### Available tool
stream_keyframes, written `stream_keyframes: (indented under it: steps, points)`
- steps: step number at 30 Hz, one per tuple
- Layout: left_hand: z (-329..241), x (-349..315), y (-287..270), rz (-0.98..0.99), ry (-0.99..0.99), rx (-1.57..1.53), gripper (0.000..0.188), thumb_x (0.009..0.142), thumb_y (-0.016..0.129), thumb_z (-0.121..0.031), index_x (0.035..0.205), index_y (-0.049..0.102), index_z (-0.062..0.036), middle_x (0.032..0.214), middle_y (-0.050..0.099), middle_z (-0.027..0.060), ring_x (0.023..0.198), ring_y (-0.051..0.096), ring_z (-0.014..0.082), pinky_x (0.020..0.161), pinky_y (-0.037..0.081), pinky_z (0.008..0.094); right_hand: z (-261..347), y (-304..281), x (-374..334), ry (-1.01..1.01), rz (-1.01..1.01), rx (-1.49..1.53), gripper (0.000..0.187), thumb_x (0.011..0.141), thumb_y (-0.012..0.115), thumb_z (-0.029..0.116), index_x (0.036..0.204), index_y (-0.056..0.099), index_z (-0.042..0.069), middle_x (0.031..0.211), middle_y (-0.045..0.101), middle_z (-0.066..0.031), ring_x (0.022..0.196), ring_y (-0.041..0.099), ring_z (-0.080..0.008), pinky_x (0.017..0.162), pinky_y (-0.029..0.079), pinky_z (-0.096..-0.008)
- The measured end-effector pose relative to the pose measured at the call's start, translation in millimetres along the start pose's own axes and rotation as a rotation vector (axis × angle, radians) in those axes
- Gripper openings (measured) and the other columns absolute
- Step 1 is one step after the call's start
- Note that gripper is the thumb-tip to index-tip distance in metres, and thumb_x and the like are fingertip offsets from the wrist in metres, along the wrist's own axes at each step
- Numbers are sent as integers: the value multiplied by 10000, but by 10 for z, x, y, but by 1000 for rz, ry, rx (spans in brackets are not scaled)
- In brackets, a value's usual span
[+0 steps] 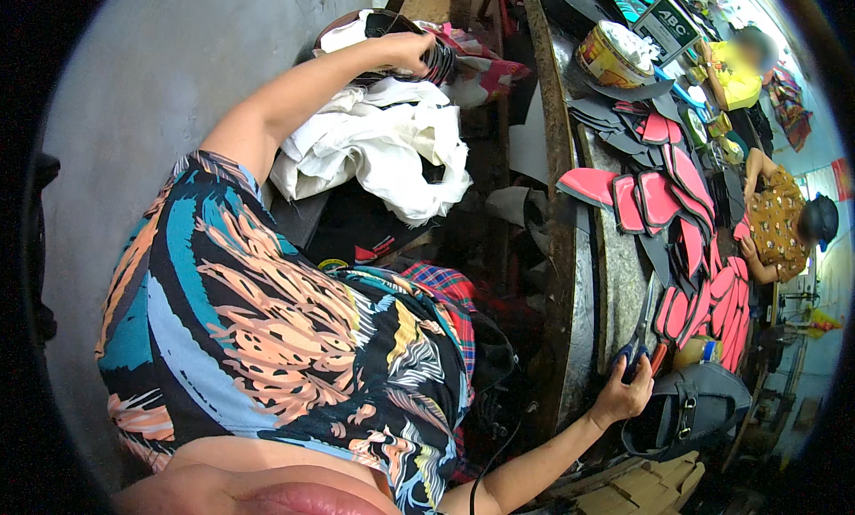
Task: The person uses scissors to trim excess material from the edges of black sandals. They repeatedly lift the upper strap, cut along the inner lining, and place the finished sandal on the workbench.
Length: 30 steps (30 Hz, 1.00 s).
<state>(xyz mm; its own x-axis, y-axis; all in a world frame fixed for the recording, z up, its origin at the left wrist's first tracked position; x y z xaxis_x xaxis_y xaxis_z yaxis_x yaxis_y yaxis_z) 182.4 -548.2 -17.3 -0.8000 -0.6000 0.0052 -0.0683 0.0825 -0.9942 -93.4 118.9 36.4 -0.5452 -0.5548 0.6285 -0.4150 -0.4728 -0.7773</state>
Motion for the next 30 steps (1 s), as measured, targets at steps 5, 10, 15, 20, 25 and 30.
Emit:
stream_keyframes:
  steps: [5, 10, 15, 20, 25, 30]
  points:
    - [52, -11, 503, 337, -385, 285, 484, 900, 675, -438, 1238, 724, -95, 1259, 707, 108, 1125, 696, 297, 886, 564, 535, 0, -3, 4, 11, 4, -12, 366, 861, 779, 306, 1123, 706, 62, 922, 713, -116, 831, 674, -301, 744, 522, -418]
    - [-171, 83, 788, 294, -173, 460, 287, 886, 603, -173, 1088, 779, -71, 1124, 753, 128, 1023, 733, 304, 837, 584, 487, 16, -8, 13, 2, 1, -2, 360, 859, 782, 299, 1120, 709, 62, 915, 710, -114, 828, 675, -296, 746, 526, -416]
    - [-33, 21, 392, 244, -168, 337, 312, 873, 602, -204, 1082, 772, -46, 1123, 743, 173, 1062, 714, 344, 891, 563, 466, 32, 0, 15, -1, 1, -18, 353, 863, 783, 297, 1119, 713, 66, 916, 712, -111, 827, 679, -290, 748, 531, -418]
    - [-22, -54, -158, 99, -361, 294, 329, 882, 576, -190, 1119, 764, -61, 1155, 731, 185, 1080, 710, 333, 881, 563, 474, 19, 8, 18, 1, 1, -32, 353, 863, 783, 298, 1122, 714, 68, 914, 713, -109, 827, 681, -289, 742, 532, -415]
    - [-184, -158, -499, -206, -345, 246, 312, 894, 552, -219, 1028, 787, -65, 1068, 750, 187, 998, 736, 341, 843, 575, 481, 30, 3, 19, 3, -2, -36, 351, 860, 785, 291, 1120, 713, 67, 911, 713, -108, 823, 681, -292, 733, 530, -419]
    - [-337, -262, -1042, -334, -363, 288, 252, 918, 570, -194, 1051, 772, -121, 1063, 761, 94, 994, 727, 288, 789, 573, 423, 34, 21, 22, 25, 1, -15, 337, 854, 789, 280, 1113, 714, 76, 929, 721, -111, 833, 685, -301, 746, 534, -418]
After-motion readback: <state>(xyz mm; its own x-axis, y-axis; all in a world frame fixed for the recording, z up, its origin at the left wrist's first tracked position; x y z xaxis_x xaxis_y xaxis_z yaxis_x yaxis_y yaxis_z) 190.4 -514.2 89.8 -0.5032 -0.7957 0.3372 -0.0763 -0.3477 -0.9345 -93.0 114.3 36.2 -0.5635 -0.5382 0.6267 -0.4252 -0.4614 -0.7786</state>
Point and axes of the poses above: each hand's wrist, its own x-axis towards the middle knuckle, its own y-axis out of the palm, z = x × y, the point moved 7 cm from there along x, towards the middle knuckle
